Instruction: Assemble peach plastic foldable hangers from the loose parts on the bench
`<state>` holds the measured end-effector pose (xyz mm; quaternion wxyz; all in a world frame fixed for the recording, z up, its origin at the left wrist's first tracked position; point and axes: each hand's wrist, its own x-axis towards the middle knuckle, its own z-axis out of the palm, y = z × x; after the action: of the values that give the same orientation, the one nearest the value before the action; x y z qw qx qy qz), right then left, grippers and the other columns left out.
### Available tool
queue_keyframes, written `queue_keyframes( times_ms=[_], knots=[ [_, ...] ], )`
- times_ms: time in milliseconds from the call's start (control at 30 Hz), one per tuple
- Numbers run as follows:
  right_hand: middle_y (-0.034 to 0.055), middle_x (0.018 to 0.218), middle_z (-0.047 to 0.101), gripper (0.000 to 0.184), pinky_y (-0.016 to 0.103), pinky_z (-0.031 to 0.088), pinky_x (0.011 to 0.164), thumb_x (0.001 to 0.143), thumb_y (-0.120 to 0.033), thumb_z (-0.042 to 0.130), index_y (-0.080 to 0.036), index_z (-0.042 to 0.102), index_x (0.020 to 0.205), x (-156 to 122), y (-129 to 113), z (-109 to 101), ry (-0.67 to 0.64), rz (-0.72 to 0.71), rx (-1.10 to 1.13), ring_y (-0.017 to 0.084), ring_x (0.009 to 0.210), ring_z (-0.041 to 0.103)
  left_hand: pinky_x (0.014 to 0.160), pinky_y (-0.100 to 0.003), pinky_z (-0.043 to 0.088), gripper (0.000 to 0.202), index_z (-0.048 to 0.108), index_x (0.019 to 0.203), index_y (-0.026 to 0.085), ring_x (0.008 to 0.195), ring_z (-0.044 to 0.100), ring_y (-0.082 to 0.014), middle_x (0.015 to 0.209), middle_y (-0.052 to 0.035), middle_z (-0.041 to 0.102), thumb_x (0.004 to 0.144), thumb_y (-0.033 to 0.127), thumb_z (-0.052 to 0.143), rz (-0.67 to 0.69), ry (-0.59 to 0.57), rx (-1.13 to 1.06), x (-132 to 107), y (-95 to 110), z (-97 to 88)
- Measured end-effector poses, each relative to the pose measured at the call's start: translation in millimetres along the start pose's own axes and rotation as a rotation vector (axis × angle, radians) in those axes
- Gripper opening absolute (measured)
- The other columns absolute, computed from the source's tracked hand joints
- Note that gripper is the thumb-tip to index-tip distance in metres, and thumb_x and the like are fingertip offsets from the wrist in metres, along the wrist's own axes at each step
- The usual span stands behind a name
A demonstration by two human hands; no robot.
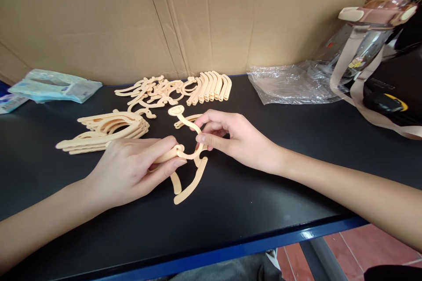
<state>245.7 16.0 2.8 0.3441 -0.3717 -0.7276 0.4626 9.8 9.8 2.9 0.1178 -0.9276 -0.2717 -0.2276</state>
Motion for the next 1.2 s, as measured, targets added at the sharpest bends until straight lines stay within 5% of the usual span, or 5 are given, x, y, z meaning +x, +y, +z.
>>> queue_keyframes(
  times_ms=[500,1200],
  knots=[
    [0.0008,0.086,0.076,0.025,0.033,0.055,0.079,0.095,-0.042,0.065,-0.019,0.060,0.104,-0.8,1.1,-0.8,-0.025,-0.003,-0.031,0.017,0.081,0.073,0.046,-0.024,0.022,0.042,0.040,0.074,0.022,0.039,0.038,-0.0092,0.050,0.0085,0.041,0.110,0.041,0.033,0.008,-0.001,-0.001,1.9,0.0,-1.7],
    [-0.0030,0.084,0.072,0.039,0.030,0.053,0.077,0.099,-0.028,0.054,-0.020,0.046,0.137,-2.1,0.9,-1.2,-0.089,-0.088,-0.131,0.014,0.079,0.068,0.046,-0.024,0.020,0.040,0.042,0.073,0.021,0.040,0.038,-0.0090,0.051,0.0081,0.042,0.108,0.039,0.039,0.024,-0.037,-0.049,1.5,-1.2,-3.1]
  ],
)
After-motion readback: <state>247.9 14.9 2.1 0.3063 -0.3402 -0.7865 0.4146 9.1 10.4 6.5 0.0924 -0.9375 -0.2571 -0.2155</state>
